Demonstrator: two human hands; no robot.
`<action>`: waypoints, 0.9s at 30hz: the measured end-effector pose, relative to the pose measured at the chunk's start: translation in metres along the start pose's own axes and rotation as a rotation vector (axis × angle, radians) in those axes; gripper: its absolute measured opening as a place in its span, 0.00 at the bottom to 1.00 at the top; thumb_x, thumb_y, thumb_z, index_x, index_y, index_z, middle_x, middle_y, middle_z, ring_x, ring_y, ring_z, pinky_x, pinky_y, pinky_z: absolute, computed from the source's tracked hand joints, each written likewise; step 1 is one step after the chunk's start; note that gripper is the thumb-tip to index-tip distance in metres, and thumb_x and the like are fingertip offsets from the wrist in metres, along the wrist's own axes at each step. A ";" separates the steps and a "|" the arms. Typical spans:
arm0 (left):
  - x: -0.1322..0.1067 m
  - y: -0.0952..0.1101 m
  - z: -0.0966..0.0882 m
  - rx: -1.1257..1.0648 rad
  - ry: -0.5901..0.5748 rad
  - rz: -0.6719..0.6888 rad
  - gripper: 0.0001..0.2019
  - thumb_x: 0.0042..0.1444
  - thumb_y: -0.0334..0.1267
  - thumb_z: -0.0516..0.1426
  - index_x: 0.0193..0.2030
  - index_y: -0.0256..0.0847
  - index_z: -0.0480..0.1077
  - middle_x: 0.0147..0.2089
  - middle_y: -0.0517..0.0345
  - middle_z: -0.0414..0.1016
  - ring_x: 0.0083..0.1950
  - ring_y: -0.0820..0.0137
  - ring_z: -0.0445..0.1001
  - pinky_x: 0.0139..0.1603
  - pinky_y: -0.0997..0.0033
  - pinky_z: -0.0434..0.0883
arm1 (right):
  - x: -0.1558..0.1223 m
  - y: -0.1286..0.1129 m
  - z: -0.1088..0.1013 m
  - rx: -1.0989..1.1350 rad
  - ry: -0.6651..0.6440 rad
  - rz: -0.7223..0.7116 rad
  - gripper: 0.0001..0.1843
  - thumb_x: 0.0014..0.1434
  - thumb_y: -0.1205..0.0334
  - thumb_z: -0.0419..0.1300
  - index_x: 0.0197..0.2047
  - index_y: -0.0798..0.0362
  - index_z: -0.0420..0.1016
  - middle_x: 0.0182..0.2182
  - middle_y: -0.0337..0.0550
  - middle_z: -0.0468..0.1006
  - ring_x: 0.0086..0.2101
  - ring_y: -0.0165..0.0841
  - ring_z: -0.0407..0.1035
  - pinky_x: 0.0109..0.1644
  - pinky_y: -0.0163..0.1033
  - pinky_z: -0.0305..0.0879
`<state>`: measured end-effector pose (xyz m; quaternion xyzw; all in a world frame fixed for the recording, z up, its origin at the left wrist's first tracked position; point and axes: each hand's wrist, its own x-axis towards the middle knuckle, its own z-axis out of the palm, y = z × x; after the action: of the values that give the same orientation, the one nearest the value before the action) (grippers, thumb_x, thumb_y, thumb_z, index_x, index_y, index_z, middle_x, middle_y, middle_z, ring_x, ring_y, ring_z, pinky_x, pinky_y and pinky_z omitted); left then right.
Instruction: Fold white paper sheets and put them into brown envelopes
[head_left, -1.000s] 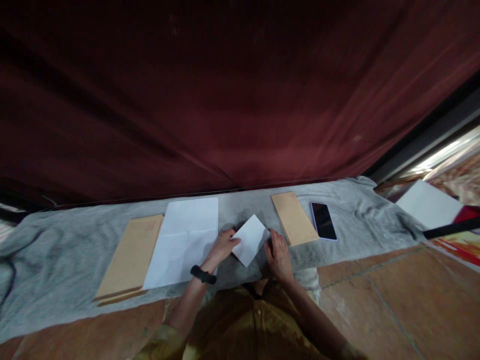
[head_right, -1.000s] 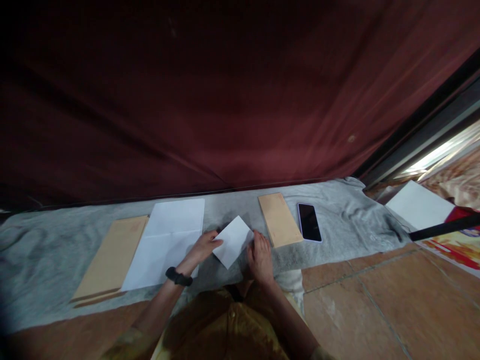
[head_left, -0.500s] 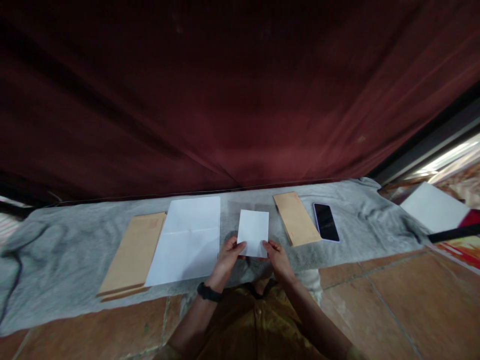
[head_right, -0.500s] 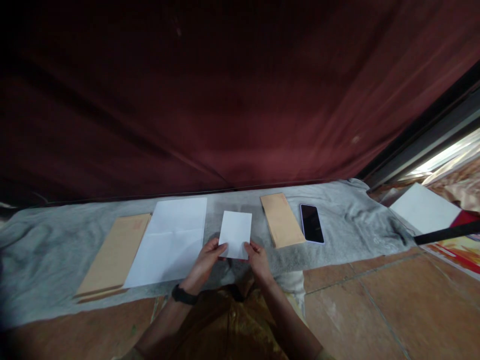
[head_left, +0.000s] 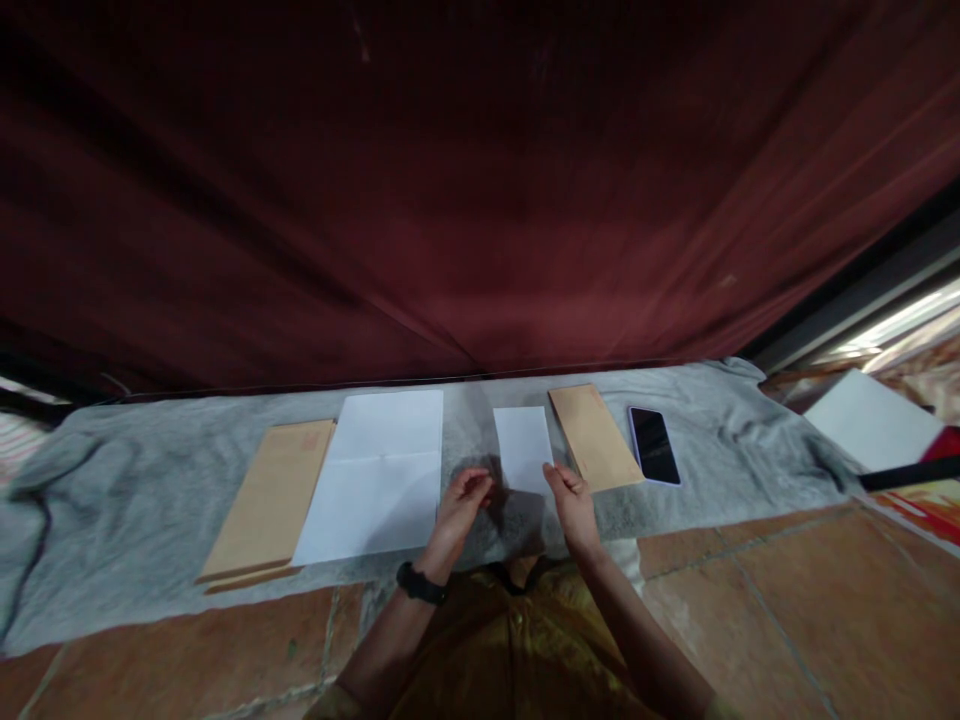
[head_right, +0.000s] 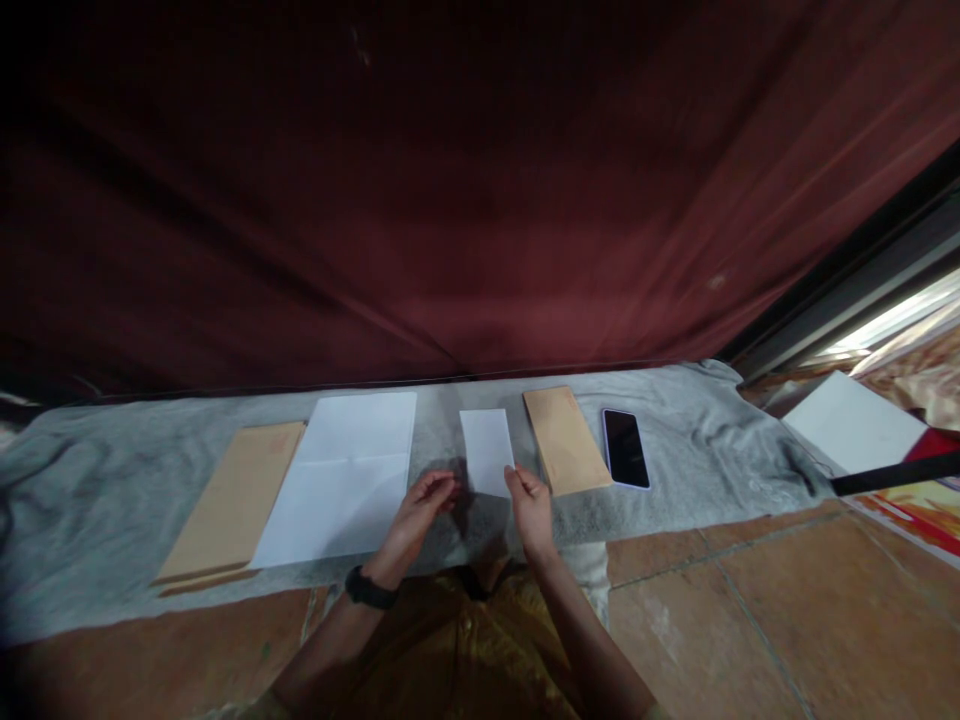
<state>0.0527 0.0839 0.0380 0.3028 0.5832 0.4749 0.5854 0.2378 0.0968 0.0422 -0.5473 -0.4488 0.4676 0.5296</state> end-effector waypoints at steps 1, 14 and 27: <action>0.000 0.001 0.001 -0.020 -0.001 0.000 0.21 0.48 0.54 0.67 0.41 0.41 0.74 0.40 0.53 0.79 0.43 0.63 0.78 0.41 0.66 0.73 | 0.001 -0.005 -0.002 -0.085 0.007 -0.088 0.22 0.64 0.43 0.58 0.40 0.52 0.83 0.37 0.44 0.84 0.40 0.41 0.77 0.47 0.45 0.74; -0.002 0.006 -0.003 -0.323 -0.040 -0.191 0.20 0.50 0.52 0.66 0.42 0.41 0.73 0.42 0.50 0.82 0.42 0.61 0.82 0.45 0.60 0.78 | -0.024 0.032 -0.001 -1.080 -0.338 -0.809 0.27 0.66 0.73 0.51 0.65 0.47 0.70 0.61 0.44 0.74 0.61 0.38 0.66 0.69 0.50 0.58; -0.009 0.024 0.009 -0.225 0.002 0.008 0.29 0.53 0.59 0.64 0.53 0.39 0.74 0.54 0.44 0.79 0.56 0.59 0.77 0.54 0.60 0.73 | -0.008 -0.001 0.003 -0.084 -0.005 -0.086 0.20 0.67 0.53 0.53 0.56 0.51 0.77 0.48 0.47 0.83 0.48 0.42 0.77 0.54 0.49 0.72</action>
<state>0.0577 0.0866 0.0642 0.2369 0.5257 0.5399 0.6132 0.2336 0.0890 0.0436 -0.5480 -0.4924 0.4266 0.5246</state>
